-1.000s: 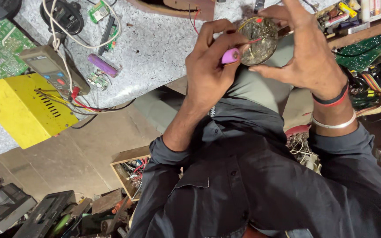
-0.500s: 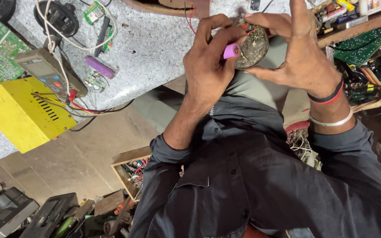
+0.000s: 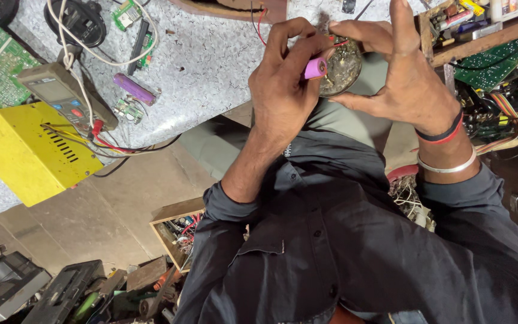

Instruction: The person strips and twists wires, then solders them to a pink cylindrical battery. They repeatedly test the connection by touching the battery to a small wooden box with a light, then re-solder the joint. The clip ends with the person holding the battery and wire.

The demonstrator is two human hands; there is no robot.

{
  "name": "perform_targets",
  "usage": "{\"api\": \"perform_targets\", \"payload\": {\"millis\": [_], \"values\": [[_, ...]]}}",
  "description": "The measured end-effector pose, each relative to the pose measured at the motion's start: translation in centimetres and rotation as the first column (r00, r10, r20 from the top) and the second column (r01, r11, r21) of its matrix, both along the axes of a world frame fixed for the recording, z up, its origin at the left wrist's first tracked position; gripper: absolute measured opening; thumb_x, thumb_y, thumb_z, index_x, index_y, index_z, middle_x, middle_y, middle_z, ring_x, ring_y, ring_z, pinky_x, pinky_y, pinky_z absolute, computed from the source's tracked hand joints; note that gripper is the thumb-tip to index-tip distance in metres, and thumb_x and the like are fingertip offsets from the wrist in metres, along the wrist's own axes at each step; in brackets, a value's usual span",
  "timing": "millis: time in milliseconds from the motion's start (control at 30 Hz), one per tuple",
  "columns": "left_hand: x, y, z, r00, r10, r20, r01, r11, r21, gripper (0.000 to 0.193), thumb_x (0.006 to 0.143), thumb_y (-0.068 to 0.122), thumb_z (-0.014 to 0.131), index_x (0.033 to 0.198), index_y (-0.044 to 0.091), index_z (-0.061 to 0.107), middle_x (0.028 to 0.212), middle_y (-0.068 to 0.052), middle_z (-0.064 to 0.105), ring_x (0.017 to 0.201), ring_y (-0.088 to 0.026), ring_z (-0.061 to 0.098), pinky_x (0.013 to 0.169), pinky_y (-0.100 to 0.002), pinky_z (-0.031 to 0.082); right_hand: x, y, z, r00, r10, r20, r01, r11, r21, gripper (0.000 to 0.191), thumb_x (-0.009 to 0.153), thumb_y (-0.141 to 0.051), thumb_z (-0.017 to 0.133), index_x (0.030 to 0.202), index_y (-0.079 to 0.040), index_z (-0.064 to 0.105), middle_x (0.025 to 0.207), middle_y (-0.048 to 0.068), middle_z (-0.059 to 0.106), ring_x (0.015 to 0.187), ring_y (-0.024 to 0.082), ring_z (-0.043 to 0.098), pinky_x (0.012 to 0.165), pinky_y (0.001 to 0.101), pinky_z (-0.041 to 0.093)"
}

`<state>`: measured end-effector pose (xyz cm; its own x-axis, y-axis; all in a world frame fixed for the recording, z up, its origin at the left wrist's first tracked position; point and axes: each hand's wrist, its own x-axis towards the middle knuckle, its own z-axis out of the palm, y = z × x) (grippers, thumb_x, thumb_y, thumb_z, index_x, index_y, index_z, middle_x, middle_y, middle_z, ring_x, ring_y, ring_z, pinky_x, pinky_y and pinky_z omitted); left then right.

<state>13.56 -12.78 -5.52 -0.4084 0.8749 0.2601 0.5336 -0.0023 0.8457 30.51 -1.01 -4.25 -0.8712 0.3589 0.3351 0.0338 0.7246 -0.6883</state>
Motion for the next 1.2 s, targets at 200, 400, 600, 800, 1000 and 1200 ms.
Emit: {"api": "perform_targets", "payload": {"millis": [200, 400, 600, 800, 1000, 1200], "values": [[-0.2, -0.1, -0.3, 0.987, 0.003, 0.161, -0.02, 0.994, 0.104, 0.017, 0.1, 0.003, 0.074, 0.115, 0.012, 0.071, 0.12, 0.002, 0.061, 0.093, -0.011, 0.072, 0.078, -0.024, 0.061, 0.9, 0.8, -0.6, 0.988, -0.155, 0.021, 0.153, 0.984, 0.088, 0.122, 0.089, -0.017, 0.099, 0.164, -0.009, 0.002, 0.141, 0.024, 0.057, 0.126, 0.037, 0.062, 0.105, 0.0416, 0.054], [-0.6, -0.3, -0.6, 0.936, -0.018, 0.351, -0.052, 0.981, 0.188, 0.017, 0.096, 0.0, 0.083, 0.109, 0.007, 0.076, 0.116, -0.002, 0.061, 0.094, -0.008, 0.065, 0.08, -0.021, 0.054, 0.0, 1.6, -0.6, 0.929, -0.37, 0.019, 0.341, 0.875, 0.345, 0.07, 0.088, -0.019, 0.1, 0.132, 0.008, 0.053, 0.121, 0.024, 0.059, 0.11, 0.045, 0.058, 0.095, 0.0487, 0.05], [0.4, 0.1, -0.9, 0.912, 0.007, 0.41, -0.104, 0.971, 0.215, 0.019, 0.095, 0.004, 0.083, 0.112, 0.008, 0.076, 0.119, -0.003, 0.061, 0.09, -0.007, 0.064, 0.076, -0.021, 0.054, -1.9, -2.2, -1.2, 0.895, -0.443, -0.06, 0.312, 0.716, -0.625, 0.022, 0.102, -0.016, 0.075, 0.115, 0.0, 0.069, 0.109, 0.013, 0.069, 0.085, 0.018, 0.063, 0.077, 0.0282, 0.051], [0.7, -0.4, -0.7, 0.971, 0.108, 0.211, -0.165, 0.947, 0.274, 0.023, 0.099, 0.006, 0.078, 0.12, 0.013, 0.075, 0.117, -0.003, 0.061, 0.092, -0.01, 0.067, 0.075, -0.022, 0.059, -3.8, -5.8, -4.8, 0.824, -0.488, -0.287, -0.166, 0.277, -0.946, 0.017, 0.107, -0.015, 0.072, 0.119, -0.002, 0.069, 0.089, 0.007, 0.07, 0.079, 0.012, 0.062, 0.073, 0.0241, 0.049], [0.5, -1.2, -0.2, 0.972, 0.226, 0.069, -0.236, 0.931, 0.277, 0.027, 0.094, 0.006, 0.082, 0.119, 0.013, 0.075, 0.117, -0.005, 0.063, 0.084, -0.011, 0.065, 0.068, -0.025, 0.055, -5.4, -6.5, -5.4, 0.75, -0.636, -0.178, -0.096, 0.162, -0.982, 0.015, 0.106, -0.01, 0.071, 0.115, 0.002, 0.067, 0.112, 0.009, 0.07, 0.101, 0.016, 0.065, 0.089, 0.0273, 0.053], [-0.9, -3.0, 0.5, 0.963, 0.16, 0.216, -0.221, 0.93, 0.295, 0.048, 0.1, 0.034, 0.069, 0.135, 0.005, 0.055, 0.122, -0.009, 0.05, 0.098, -0.017, 0.053, 0.088, -0.03, 0.048, -5.7, -4.7, -2.7, 0.745, -0.579, -0.331, -0.038, 0.458, -0.888, 0.015, 0.111, -0.014, 0.07, 0.116, -0.002, 0.062, 0.102, 0.009, 0.069, 0.092, 0.015, 0.069, 0.071, 0.0258, 0.055]]}}
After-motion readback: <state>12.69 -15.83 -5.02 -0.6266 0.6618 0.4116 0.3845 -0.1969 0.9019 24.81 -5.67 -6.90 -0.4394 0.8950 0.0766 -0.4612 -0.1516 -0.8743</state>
